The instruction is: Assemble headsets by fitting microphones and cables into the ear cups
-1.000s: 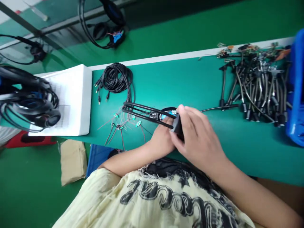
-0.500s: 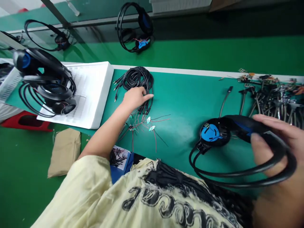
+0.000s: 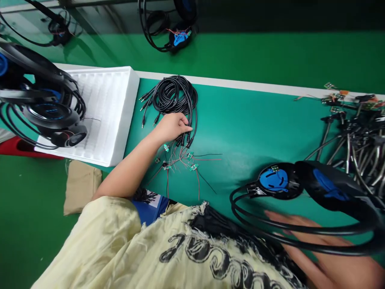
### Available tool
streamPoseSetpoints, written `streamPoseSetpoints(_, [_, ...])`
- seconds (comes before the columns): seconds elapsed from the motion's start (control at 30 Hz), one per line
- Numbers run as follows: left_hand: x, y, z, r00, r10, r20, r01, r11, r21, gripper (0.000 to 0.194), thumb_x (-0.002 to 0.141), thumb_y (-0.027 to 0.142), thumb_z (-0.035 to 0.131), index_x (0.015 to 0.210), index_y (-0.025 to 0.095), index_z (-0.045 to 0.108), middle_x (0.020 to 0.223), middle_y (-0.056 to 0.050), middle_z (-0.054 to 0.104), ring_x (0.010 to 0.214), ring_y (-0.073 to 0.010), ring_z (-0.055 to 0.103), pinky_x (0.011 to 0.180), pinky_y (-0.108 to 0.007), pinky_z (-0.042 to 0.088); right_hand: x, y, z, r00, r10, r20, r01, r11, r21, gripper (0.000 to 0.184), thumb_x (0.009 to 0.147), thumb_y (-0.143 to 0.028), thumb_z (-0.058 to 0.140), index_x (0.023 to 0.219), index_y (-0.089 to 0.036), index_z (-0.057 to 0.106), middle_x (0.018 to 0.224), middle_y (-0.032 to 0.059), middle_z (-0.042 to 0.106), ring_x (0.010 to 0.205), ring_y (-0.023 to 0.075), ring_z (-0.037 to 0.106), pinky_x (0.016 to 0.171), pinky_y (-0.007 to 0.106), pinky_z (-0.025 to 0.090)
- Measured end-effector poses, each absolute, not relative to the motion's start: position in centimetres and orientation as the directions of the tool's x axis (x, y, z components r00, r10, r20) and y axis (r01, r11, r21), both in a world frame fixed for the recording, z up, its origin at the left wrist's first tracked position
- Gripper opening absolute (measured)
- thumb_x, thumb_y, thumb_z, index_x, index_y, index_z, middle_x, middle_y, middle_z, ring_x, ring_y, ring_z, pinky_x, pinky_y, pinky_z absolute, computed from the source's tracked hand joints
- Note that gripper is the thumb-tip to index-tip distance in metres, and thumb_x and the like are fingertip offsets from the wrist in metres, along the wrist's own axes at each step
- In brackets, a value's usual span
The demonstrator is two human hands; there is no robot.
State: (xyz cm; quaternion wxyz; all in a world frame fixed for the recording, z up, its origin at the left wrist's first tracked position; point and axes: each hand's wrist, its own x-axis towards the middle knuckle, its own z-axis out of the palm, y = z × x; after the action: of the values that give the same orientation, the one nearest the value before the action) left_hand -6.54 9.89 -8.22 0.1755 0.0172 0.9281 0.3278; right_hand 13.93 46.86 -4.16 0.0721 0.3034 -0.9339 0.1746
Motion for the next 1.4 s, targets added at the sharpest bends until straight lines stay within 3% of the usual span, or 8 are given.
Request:
streamPoseSetpoints(0.1, [-6.4,9.3,-8.1,-0.934,0.107,-0.342,-0.159,0.733,0.661,0.022,0.072,0.027,0.074,0.085,0.014,0.063,0.074,-0.001,0.065,0.065,-0.0104,0.057,0.065,-0.025,0.042,11.4,45.0,-4.5,-0.747,-0.661,0.066,-0.649,0.705,-0.285,0.034,0.091,-0.024,0.046,0.119,-0.023,0.065,0.112,0.0041,0.069,0.099,0.0200,0.068,0.074,0.030,0.062])
streamPoseSetpoints(0.27, [-5.7,8.8,-8.4,-0.954,0.049,-0.296,-0.187,0.674,0.714,0.025,0.071,0.026,0.075,0.091,0.014,0.065,0.071,0.001,0.062,0.061,-0.0088,0.053,0.064,-0.025,0.041,6.7,41.0,-4.9,-0.743,-0.662,0.094,-0.667,0.725,-0.171,0.027,0.094,-0.023,0.043,0.107,-0.018,0.066,0.088,0.0043,0.069,0.079,0.0211,0.067,0.063,0.034,0.054])
streamPoseSetpoints(0.5, [-5.1,9.1,-7.4,-0.930,0.022,-0.367,-0.314,0.472,0.824,0.008,0.076,0.013,0.066,0.083,0.014,0.063,0.061,0.003,0.056,0.055,-0.0069,0.051,0.061,-0.023,0.043,1.0,33.4,-4.5,-0.657,-0.748,-0.088,-0.711,0.655,-0.257,0.028,0.093,-0.020,0.042,0.112,-0.018,0.062,0.102,0.0102,0.065,0.097,0.0256,0.060,0.070,0.034,0.045])
streamPoseSetpoints(0.67, [-4.5,9.3,-7.1,-0.925,-0.026,-0.379,-0.371,0.274,0.887,0.010,0.079,0.007,0.060,0.081,0.017,0.057,0.061,0.005,0.053,0.052,-0.0065,0.051,0.053,-0.020,0.043,-3.0,28.7,-6.7,-0.851,-0.498,-0.163,-0.343,0.765,-0.545,0.028,0.091,-0.029,0.048,0.114,-0.020,0.059,0.109,0.0087,0.066,0.100,0.0235,0.061,0.079,0.033,0.046])
streamPoseSetpoints(0.83, [-3.7,9.7,-7.0,-0.906,-0.017,-0.422,-0.418,0.185,0.889,0.008,0.084,0.009,0.053,0.084,0.016,0.055,0.061,0.004,0.053,0.049,-0.0054,0.048,0.047,-0.017,0.038,-6.0,25.5,-9.1,-0.937,-0.256,-0.239,-0.085,0.827,-0.555,0.045,0.085,-0.045,0.056,0.116,-0.013,0.053,0.107,0.0148,0.066,0.099,0.0295,0.061,0.079,0.040,0.048])
streamPoseSetpoints(1.0, [-0.7,8.7,-5.5,-0.788,0.226,-0.572,-0.610,-0.163,0.776,0.023,0.087,0.026,0.057,0.106,0.014,0.060,0.079,-0.002,0.064,0.064,-0.0109,0.064,0.063,-0.025,0.053,-6.8,24.7,-9.3,-0.943,-0.196,-0.270,0.011,0.790,-0.613,0.023,0.077,-0.028,0.062,0.096,-0.018,0.057,0.103,0.0114,0.065,0.099,0.0291,0.060,0.084,0.042,0.047])
streamPoseSetpoints(1.23, [2.2,5.5,-2.3,-0.759,0.348,-0.551,-0.650,-0.343,0.678,0.034,0.083,0.023,0.060,0.117,0.017,0.059,0.090,-0.003,0.070,0.049,-0.0077,0.058,0.045,-0.021,0.051,-6.1,24.4,-7.1,-0.870,-0.277,-0.409,0.271,0.424,-0.864,0.006,0.085,-0.020,0.051,0.083,-0.020,0.045,0.081,0.0018,0.062,0.076,0.0154,0.063,0.080,0.036,0.052])
streamPoseSetpoints(1.4, [2.8,5.2,-1.9,-0.837,0.263,-0.480,-0.547,-0.380,0.746,0.028,0.081,0.020,0.062,0.107,0.010,0.064,0.074,-0.002,0.069,0.051,-0.0079,0.060,0.059,-0.023,0.055,-5.0,24.3,-5.7,-0.695,-0.495,-0.522,0.593,0.016,-0.805,0.006,0.092,-0.021,0.047,0.087,-0.018,0.049,0.075,-0.0009,0.058,0.063,0.0087,0.060,0.076,0.034,0.057])
